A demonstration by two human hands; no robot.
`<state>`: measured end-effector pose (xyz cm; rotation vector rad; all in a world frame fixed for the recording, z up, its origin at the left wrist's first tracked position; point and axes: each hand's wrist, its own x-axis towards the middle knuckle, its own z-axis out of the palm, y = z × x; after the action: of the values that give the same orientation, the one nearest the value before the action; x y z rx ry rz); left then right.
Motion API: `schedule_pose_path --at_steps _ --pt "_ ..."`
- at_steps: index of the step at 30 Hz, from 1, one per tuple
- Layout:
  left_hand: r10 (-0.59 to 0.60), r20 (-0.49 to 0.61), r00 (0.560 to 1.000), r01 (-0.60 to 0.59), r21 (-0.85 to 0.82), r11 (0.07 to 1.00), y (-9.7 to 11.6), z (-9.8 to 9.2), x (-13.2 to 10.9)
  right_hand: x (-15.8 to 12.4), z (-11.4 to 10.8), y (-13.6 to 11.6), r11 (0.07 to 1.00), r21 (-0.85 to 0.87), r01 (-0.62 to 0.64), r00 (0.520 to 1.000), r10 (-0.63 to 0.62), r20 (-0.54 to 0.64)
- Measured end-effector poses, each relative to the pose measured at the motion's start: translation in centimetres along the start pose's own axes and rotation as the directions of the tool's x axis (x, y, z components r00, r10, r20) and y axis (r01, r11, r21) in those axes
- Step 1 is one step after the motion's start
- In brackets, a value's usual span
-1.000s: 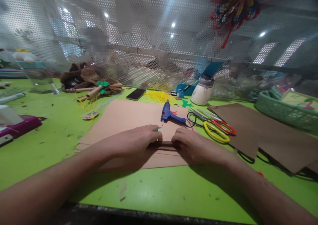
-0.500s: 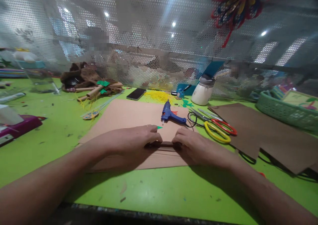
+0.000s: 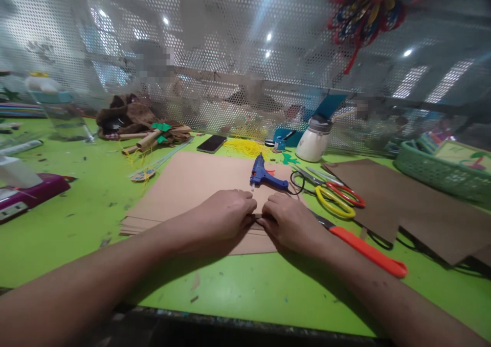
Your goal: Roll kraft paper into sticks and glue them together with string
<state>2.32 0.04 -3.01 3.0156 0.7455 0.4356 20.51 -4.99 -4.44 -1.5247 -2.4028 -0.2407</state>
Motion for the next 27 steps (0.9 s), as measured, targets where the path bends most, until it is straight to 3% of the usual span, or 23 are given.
schedule_pose_path --at_steps 5,12,22,27 --pt "-0.049 0.048 0.998 0.052 -0.045 0.998 -0.2 -0.4 -0.6 -0.4 -0.6 0.5 0.998 0.056 0.023 0.998 -0.026 0.049" --pt "0.003 0.131 0.991 0.006 -0.070 0.997 -0.5 -1.7 -0.6 -1.3 -0.5 2.2 0.980 0.160 0.114 0.987 -0.131 0.096" --pt "0.109 0.108 0.988 -0.104 -0.046 0.993 -0.7 -1.8 -1.1 -1.6 -1.0 1.4 0.987 0.108 0.121 0.985 -0.133 0.109" --pt "0.032 0.161 0.986 -0.010 -0.133 0.991 -0.5 -2.7 -0.8 -1.6 -0.4 0.9 0.993 0.039 0.110 0.992 -0.112 0.058"
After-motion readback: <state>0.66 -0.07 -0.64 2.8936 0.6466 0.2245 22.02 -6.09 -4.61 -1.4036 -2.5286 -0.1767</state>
